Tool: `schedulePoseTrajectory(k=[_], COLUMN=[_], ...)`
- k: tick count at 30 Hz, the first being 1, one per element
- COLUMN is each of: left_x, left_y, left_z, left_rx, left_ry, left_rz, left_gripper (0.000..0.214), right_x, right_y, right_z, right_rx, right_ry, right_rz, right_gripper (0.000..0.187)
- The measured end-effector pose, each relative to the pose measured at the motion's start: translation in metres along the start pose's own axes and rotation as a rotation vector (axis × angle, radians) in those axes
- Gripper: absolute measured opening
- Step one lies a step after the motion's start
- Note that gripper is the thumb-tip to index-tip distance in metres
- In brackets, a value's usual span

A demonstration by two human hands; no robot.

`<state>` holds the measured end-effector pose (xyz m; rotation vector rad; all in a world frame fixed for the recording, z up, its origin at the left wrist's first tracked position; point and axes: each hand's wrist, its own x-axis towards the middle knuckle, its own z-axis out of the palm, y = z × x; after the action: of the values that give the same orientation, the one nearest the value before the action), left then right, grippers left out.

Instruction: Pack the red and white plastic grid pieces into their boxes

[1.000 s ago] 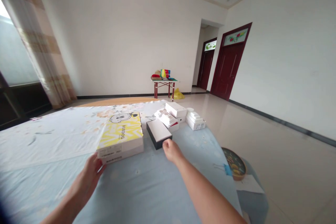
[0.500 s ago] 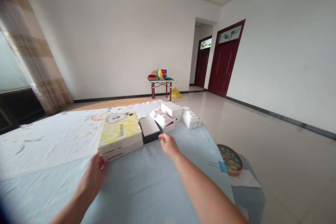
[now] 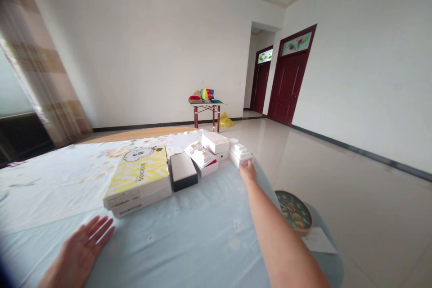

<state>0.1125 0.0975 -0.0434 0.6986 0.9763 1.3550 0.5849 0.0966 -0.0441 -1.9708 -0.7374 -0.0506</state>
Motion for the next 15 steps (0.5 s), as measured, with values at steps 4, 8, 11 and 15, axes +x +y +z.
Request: schedulePoseTrajectory(k=[4, 8, 11, 15], left_x=[-0.001, -0.001, 0.0, 0.003], left_y=[-0.001, -0.002, -0.003, -0.004], left_z=[0.0, 0.0, -0.003, -0.006], left_rx=[0.036, 0.083, 0.101, 0.116], left_ry=[-0.019, -0.034, -0.024, -0.022], left_rz=[0.031, 0.07, 0.089, 0.075], left_gripper=[0.041, 0.049, 0.047, 0.044], right_x=[0.009, 0.008, 0.004, 0.009], right_y=[0.002, -0.006, -0.014, -0.017], right_z=[0.007, 0.021, 0.035, 0.046], right_rx=[0.018, 0.045, 0.06, 0.07], right_ry=[0.011, 0.019, -0.035, -0.062], right_rz=[-0.029, -0.131, -0.2, -0.223], right_gripper=[0.026, 0.031, 0.026, 0.025])
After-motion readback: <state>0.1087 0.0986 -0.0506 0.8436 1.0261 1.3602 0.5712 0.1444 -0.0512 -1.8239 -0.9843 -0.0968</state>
